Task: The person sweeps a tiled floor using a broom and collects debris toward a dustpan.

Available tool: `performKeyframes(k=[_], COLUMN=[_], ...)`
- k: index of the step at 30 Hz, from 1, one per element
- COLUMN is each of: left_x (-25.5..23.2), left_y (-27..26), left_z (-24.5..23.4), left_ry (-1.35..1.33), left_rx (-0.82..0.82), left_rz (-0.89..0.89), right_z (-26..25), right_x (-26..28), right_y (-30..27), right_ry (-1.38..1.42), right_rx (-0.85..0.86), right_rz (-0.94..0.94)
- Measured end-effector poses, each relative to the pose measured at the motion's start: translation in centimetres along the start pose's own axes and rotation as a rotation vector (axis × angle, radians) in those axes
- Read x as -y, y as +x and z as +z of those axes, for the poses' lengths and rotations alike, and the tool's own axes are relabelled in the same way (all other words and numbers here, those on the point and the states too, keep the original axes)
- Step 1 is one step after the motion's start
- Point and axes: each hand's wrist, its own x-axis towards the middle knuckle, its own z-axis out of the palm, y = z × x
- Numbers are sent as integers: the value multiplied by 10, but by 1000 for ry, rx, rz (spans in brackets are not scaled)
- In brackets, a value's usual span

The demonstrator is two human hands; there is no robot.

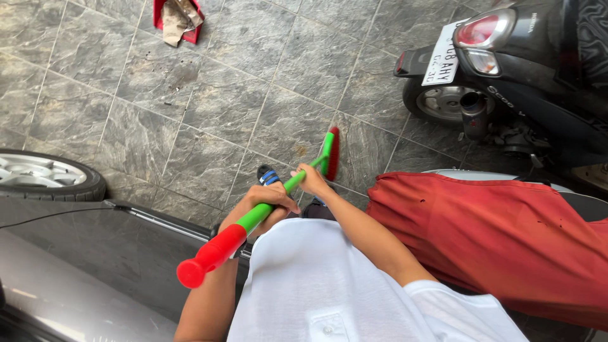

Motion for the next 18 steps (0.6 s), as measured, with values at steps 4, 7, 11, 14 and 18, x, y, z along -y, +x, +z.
performKeyframes(k=[4, 7, 11, 14, 18], left_x=[-17, -27, -18, 8, 28], left_y=[3, -9, -17, -22, -30], left_z=[-21, -41, -55, -38, -17], left_ry=[73, 37, -245, -252, -214], left_rx=[20, -2, 12, -83, -55], left_rz=[44, 89, -146, -292, -242], right_z=[13, 2, -7, -10, 5], right_x=[45, 70, 59, 21, -9], right_y=[0, -22, -35, -37, -22], right_ry=[138, 116, 22, -83, -172], right_rx=[-94, -143, -207, -212, -135], right_rz=[-72, -85, 13, 127, 91])
